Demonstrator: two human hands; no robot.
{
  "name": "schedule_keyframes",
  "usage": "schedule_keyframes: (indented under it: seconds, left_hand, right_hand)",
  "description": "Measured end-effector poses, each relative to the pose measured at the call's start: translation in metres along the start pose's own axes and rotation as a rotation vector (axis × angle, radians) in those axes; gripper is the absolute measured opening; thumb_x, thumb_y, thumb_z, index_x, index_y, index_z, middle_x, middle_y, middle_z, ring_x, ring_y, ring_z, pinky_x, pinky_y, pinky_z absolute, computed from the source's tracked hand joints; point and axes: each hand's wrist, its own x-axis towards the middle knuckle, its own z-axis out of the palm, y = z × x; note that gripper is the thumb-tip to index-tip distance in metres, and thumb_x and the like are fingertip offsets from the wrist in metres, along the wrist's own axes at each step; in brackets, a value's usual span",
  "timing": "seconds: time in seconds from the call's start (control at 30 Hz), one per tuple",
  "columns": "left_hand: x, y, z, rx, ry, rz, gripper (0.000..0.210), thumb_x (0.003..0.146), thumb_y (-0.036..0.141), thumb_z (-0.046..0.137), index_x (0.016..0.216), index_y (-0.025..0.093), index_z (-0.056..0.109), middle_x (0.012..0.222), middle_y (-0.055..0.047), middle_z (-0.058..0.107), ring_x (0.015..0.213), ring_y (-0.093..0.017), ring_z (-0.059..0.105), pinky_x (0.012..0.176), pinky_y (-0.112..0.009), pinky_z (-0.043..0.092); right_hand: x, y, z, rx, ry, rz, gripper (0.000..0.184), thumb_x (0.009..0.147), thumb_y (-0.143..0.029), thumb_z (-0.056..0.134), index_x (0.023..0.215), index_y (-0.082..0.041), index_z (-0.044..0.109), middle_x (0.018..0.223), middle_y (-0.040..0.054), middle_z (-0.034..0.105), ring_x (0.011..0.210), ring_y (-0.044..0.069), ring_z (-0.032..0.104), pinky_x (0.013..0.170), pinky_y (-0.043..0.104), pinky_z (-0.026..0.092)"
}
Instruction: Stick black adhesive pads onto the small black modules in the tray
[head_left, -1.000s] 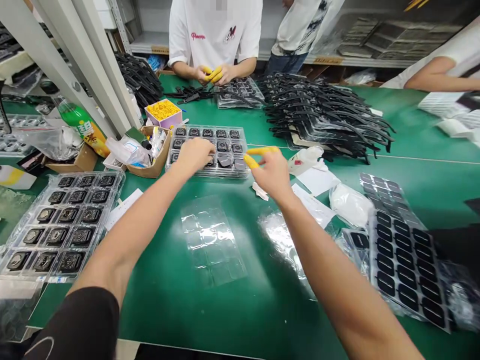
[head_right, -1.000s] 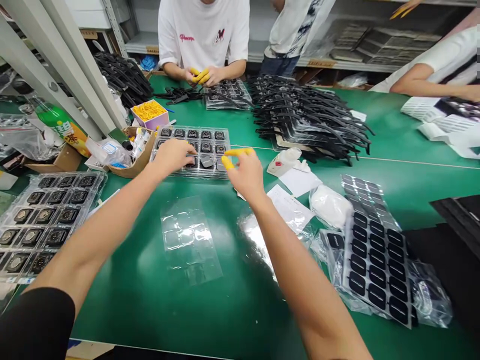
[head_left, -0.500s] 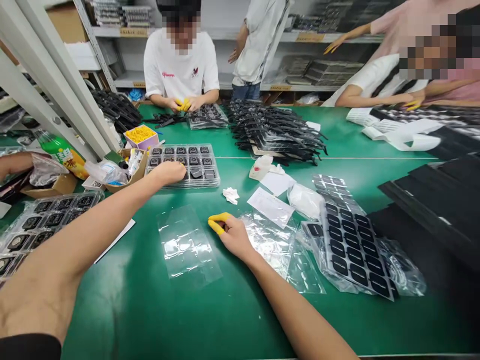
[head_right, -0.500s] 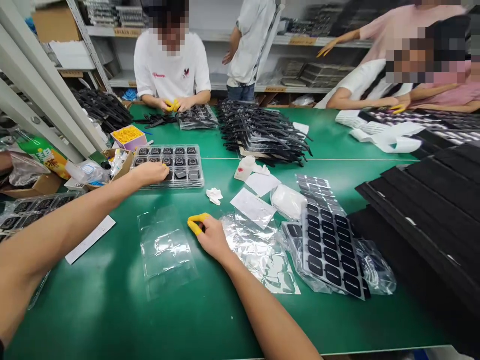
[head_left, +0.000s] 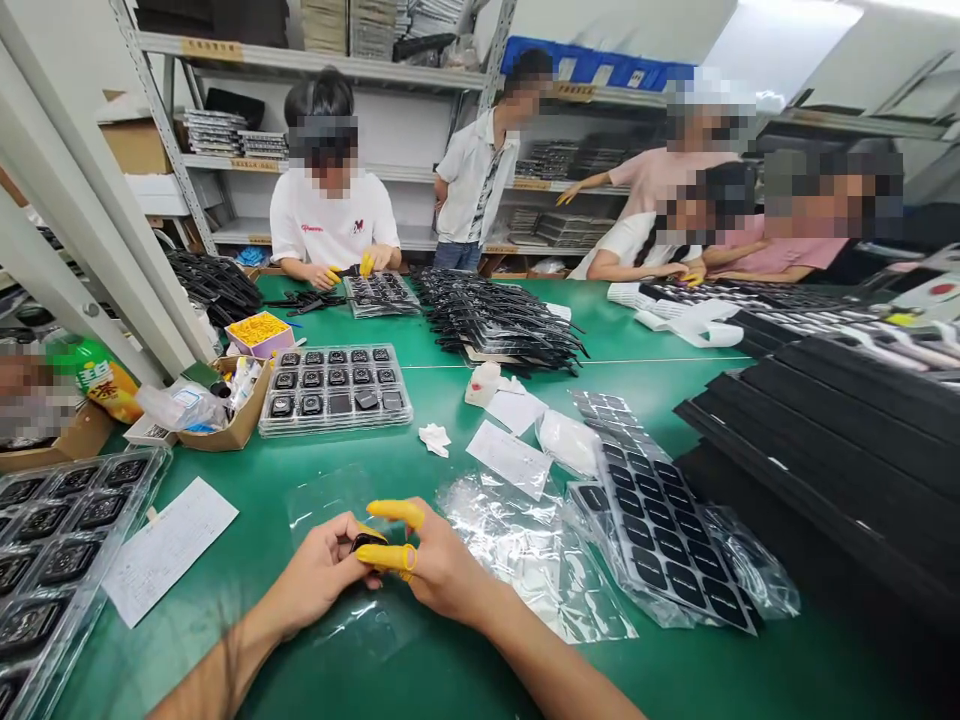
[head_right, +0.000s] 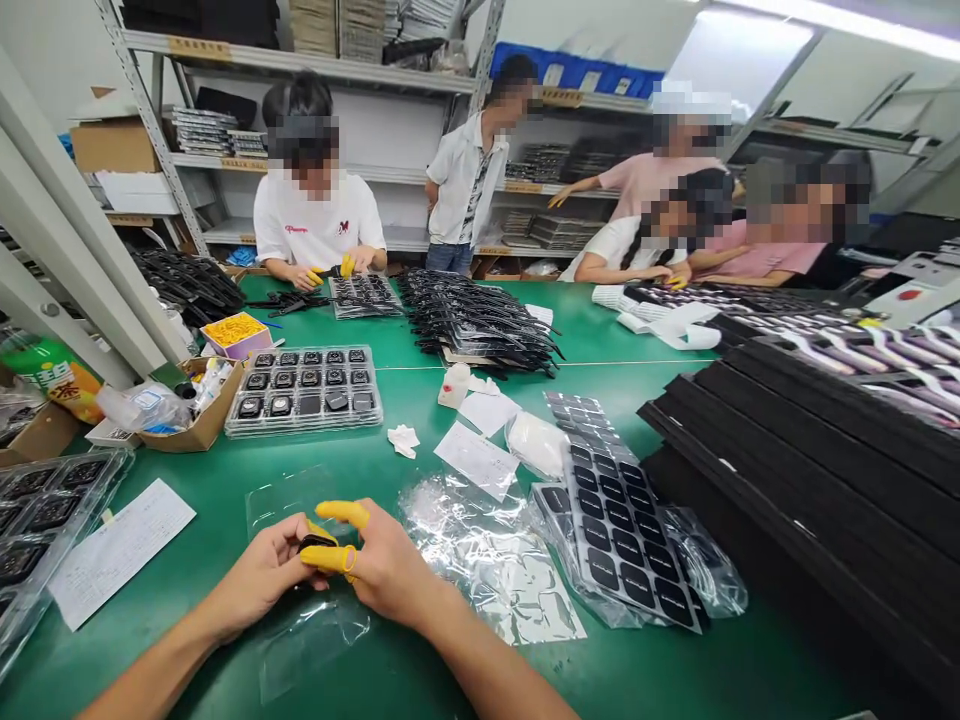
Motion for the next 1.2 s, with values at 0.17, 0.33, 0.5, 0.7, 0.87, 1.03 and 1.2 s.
schedule_keyframes:
  seconds: [0.17,0.33,0.5,0.7,0.87,1.03,1.2]
  left_hand:
    - [0.002,-0.002,-0.011,-0.044,-0.139,-0.098,0.047,0.050,0.044,0.098,0.063,0.024,0.057,0.066,0.003,0.069,0.059,-0.018,0.065,0.060,-0.032,0.051]
    - [-0.001,-0.004,-0.009,-0.041,-0.102,-0.136,0.045,0.052,0.055,0.095,0.079,0.028,0.070,0.070,0.002,0.068,0.059,-0.019,0.066,0.057,-0.033,0.055]
    - [0.007,-0.001,-0.016,0.053,0.180,-0.027,0.051,0.063,0.047,0.089,0.100,0.029,0.059,0.078,0.003,0.067,0.065,-0.018,0.069,0.061,-0.033,0.061]
    - [0.010,-0.006,-0.029,0.210,0.187,0.049,0.059,0.063,0.031,0.092,0.113,0.027,0.063,0.084,0.001,0.077,0.078,-0.023,0.077,0.077,-0.036,0.065]
    - [0.015,-0.021,-0.033,0.209,0.237,0.079,0.060,0.065,0.028,0.090,0.120,0.020,0.069,0.090,-0.005,0.082,0.084,-0.025,0.080,0.081,-0.037,0.066]
    - [0.019,-0.029,-0.032,0.188,0.231,0.093,0.058,0.062,0.013,0.083,0.119,0.015,0.071,0.091,-0.006,0.082,0.083,-0.021,0.080,0.080,-0.032,0.065]
    - [0.019,-0.029,-0.031,0.177,0.250,0.061,0.058,0.062,0.013,0.082,0.119,0.015,0.072,0.091,-0.006,0.082,0.083,-0.022,0.080,0.079,-0.032,0.065]
  right_hand:
    - [0.005,-0.005,0.017,0.215,0.141,-0.023,0.017,0.075,-0.046,0.079,0.092,-0.047,0.074,0.100,-0.0019,0.080,0.074,0.025,0.071,0.060,0.043,0.063]
    - [0.007,-0.007,-0.013,0.352,0.183,0.381,0.043,0.098,-0.061,0.046,0.073,-0.030,0.063,0.075,0.0021,0.068,0.066,0.020,0.065,0.062,0.037,0.058]
    - [-0.011,0.032,-0.043,-0.240,-0.162,0.703,0.045,0.094,-0.061,0.059,0.069,-0.024,0.065,0.075,0.0041,0.063,0.066,0.019,0.059,0.055,0.031,0.044]
    - [0.018,0.091,-0.037,-0.529,-0.018,0.617,0.041,0.096,-0.046,0.061,0.127,-0.020,0.070,0.117,0.0156,0.067,0.104,0.031,0.063,0.071,0.039,0.051]
    - [0.043,0.082,-0.009,-0.308,-0.106,0.605,0.027,0.098,-0.037,0.058,0.102,-0.019,0.078,0.095,0.0125,0.073,0.093,0.027,0.065,0.080,0.042,0.054]
    - [0.028,0.001,0.035,0.046,0.027,0.357,0.023,0.099,-0.040,0.059,0.103,-0.027,0.077,0.096,0.0065,0.073,0.087,0.019,0.068,0.077,0.034,0.057]
    - [0.026,-0.009,0.046,0.072,0.136,0.332,0.015,0.097,-0.033,0.065,0.098,-0.025,0.078,0.090,0.0060,0.070,0.084,0.018,0.067,0.074,0.033,0.057]
